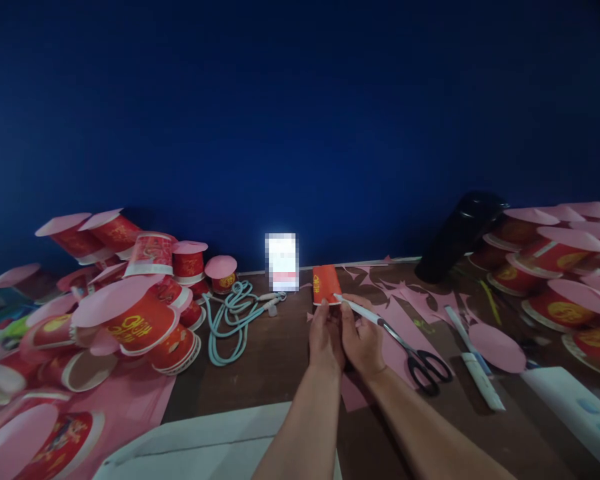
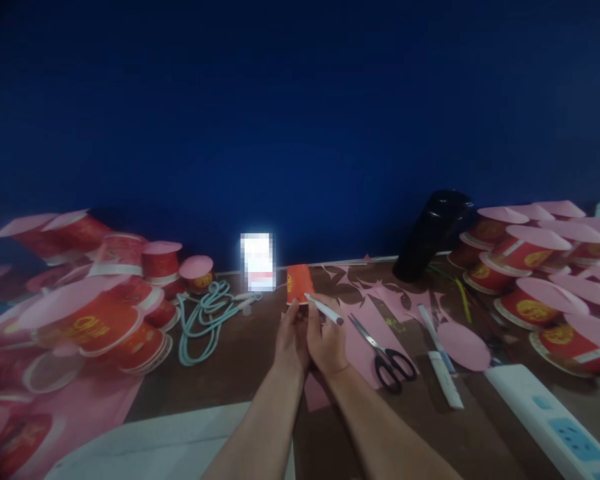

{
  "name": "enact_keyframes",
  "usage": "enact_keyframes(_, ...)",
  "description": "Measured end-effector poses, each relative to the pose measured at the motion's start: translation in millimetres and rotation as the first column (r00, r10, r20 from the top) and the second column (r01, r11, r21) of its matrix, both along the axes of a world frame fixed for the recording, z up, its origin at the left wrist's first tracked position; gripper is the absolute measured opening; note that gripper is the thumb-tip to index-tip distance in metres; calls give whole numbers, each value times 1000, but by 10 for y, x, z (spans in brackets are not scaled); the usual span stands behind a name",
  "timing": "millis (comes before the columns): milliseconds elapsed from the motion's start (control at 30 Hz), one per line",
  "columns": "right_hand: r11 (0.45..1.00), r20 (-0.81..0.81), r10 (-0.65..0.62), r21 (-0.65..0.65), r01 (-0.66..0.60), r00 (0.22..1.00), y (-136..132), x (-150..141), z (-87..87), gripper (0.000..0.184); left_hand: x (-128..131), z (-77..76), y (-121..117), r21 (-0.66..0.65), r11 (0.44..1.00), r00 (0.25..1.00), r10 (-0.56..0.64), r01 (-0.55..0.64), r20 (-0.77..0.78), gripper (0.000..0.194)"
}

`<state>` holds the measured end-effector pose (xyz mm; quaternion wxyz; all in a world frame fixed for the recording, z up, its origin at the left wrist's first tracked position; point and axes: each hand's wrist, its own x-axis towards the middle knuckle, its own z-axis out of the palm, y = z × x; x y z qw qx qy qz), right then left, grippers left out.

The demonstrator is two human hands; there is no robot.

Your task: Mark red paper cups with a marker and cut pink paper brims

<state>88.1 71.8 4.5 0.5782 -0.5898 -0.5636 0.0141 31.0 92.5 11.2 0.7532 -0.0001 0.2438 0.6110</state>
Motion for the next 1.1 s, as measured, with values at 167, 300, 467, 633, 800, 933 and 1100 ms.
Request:
enact_keyframes(167, 1000, 10, 17, 16, -17, 1000, 6, 3, 16, 23, 4, 0, -14, 18, 1000, 1000, -9, 9, -14, 5)
enact_keyframes(300, 999, 44, 11, 49, -13, 999, 17, 15, 25, 24, 6, 14, -14, 14, 1000, 1000, -14, 14, -21, 5)
enact_keyframes(467, 1000, 23, -9, 18, 8, 1000, 6, 15, 24, 23, 2, 12, 9, -17, 1000, 999, -15, 16, 30, 9)
enact_keyframes(633, 1000, 30, 15, 26, -15, 999, 8, 13, 33, 23, 5, -7, -3, -2, 1000, 999, -20, 20, 26, 10)
enact_keyframes(800, 997, 75, 47, 59, -51, 996, 16, 27, 39, 23, 6, 5, -33, 9, 998, 998, -64, 64, -10, 11)
enact_keyframes(933, 996, 61, 9, 87, -14, 998, 6, 31, 34, 23, -9, 8, -21, 1, 998, 998, -62, 62, 27, 13)
enact_keyframes(1100, 997, 48, -29, 79, 25, 998, -7, 32, 30, 25, -22, 3, 1, -35, 998, 999, -43, 43, 14, 9)
